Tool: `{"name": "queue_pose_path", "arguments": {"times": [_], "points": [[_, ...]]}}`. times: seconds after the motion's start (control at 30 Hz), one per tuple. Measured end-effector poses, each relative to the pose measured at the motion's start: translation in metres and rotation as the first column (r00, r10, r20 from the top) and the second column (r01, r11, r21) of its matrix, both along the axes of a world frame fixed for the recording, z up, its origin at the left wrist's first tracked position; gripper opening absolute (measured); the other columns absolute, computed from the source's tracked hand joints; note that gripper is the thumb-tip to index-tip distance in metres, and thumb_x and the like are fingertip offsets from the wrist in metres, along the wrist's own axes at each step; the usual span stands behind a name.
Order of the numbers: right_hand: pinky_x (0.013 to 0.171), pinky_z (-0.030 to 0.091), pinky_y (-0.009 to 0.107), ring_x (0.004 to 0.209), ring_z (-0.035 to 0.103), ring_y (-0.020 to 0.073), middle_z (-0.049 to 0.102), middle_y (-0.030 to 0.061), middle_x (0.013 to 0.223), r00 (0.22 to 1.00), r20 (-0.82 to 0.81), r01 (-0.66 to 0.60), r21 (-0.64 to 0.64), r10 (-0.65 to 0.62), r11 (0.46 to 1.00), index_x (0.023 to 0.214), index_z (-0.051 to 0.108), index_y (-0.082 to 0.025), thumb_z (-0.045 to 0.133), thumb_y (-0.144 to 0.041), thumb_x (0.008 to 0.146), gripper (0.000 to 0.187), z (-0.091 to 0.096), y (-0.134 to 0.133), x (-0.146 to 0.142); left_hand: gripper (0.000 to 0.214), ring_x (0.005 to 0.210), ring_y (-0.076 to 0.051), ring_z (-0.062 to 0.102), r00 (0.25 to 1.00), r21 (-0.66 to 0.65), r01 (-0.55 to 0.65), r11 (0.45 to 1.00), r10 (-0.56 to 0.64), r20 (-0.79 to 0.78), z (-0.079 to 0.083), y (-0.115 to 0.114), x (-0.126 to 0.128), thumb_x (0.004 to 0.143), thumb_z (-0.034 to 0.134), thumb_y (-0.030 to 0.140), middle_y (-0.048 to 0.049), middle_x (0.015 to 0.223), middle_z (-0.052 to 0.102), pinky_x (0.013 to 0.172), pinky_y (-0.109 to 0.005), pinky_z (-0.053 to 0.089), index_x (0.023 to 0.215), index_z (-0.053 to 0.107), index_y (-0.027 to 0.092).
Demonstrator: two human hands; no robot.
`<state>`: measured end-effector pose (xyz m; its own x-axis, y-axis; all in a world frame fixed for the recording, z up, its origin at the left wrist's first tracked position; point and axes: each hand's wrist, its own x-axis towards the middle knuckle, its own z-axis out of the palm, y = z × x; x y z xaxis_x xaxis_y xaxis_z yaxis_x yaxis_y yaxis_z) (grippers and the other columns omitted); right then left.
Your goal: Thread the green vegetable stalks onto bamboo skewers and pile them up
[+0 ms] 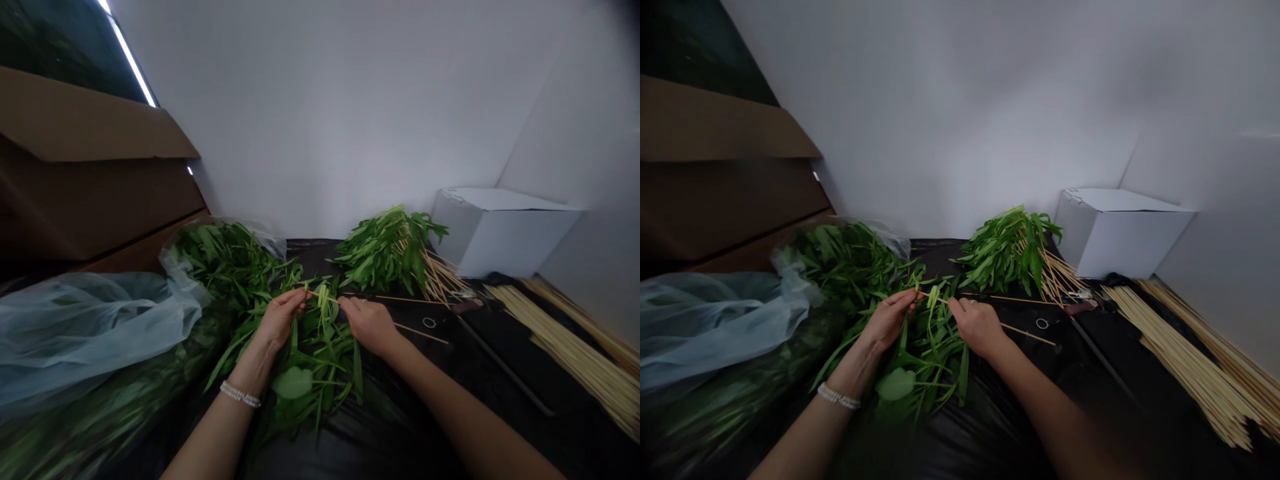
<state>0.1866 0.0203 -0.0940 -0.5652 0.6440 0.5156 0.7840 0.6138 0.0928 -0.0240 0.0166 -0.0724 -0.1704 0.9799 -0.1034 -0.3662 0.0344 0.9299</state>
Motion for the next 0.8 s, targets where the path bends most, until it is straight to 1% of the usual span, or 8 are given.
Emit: {"name": "queue_pose_path", "arguments": {"times": [0.23, 0.43, 0.6, 0.8], "points": [[0.058, 0.035, 0.026, 0.071, 0.060, 0.0147, 0.065, 0.0041, 0.085, 1.000, 0.017, -0.008, 0.012, 0.008, 1.000, 0.118, 0.057, -0.016, 0.044, -0.011, 0.088, 0.034, -0.0016, -0.0004, -0.0008, 0.035, 0.057, -0.005, 0.053, 0.999, -0.009, 0.037, 0.999, -0.038, -0.014, -0.0001, -0.0010, -0.0005, 0.049, 0.089, 0.029, -0.0047, 0.078, 0.074, 0.057, -0.016, 0.043, 0.078, 0.077, 0.014], [0.058, 0.035, 0.025, 0.071, 0.059, 0.0144, 0.064, 0.0047, 0.084, 1.000, 0.028, -0.011, 0.013, 0.011, 1.000, 0.118, 0.056, -0.016, 0.044, -0.010, 0.086, 0.035, -0.0034, -0.0010, -0.0017, 0.034, 0.056, -0.004, 0.052, 0.995, -0.056, 0.099, 0.994, -0.099, -0.007, 0.0012, -0.0027, -0.0004, 0.050, 0.089, 0.030, -0.0046, 0.079, 0.073, 0.054, -0.016, 0.043, 0.077, 0.076, 0.013], [0.058, 0.035, 0.026, 0.071, 0.059, 0.0143, 0.064, 0.0040, 0.084, 0.999, 0.028, -0.018, 0.009, 0.018, 1.000, 0.117, 0.057, -0.016, 0.044, -0.009, 0.085, 0.035, -0.0041, -0.0025, -0.0036, 0.031, 0.056, -0.005, 0.051, 0.991, -0.064, 0.131, 0.989, -0.132, -0.019, -0.0001, -0.0030, -0.0004, 0.054, 0.087, 0.030, -0.0057, 0.081, 0.073, 0.053, -0.017, 0.042, 0.078, 0.076, 0.013], [0.058, 0.035, 0.026, 0.071, 0.059, 0.0144, 0.063, 0.0036, 0.083, 0.999, 0.037, -0.017, 0.010, 0.017, 1.000, 0.117, 0.057, -0.016, 0.045, -0.009, 0.085, 0.034, -0.0054, -0.0028, -0.0043, 0.030, 0.058, -0.006, 0.051, 0.986, -0.057, 0.155, 0.986, -0.158, -0.055, -0.0034, -0.0019, -0.0019, 0.055, 0.086, 0.031, -0.0052, 0.080, 0.072, 0.054, -0.017, 0.041, 0.077, 0.076, 0.014]]}}
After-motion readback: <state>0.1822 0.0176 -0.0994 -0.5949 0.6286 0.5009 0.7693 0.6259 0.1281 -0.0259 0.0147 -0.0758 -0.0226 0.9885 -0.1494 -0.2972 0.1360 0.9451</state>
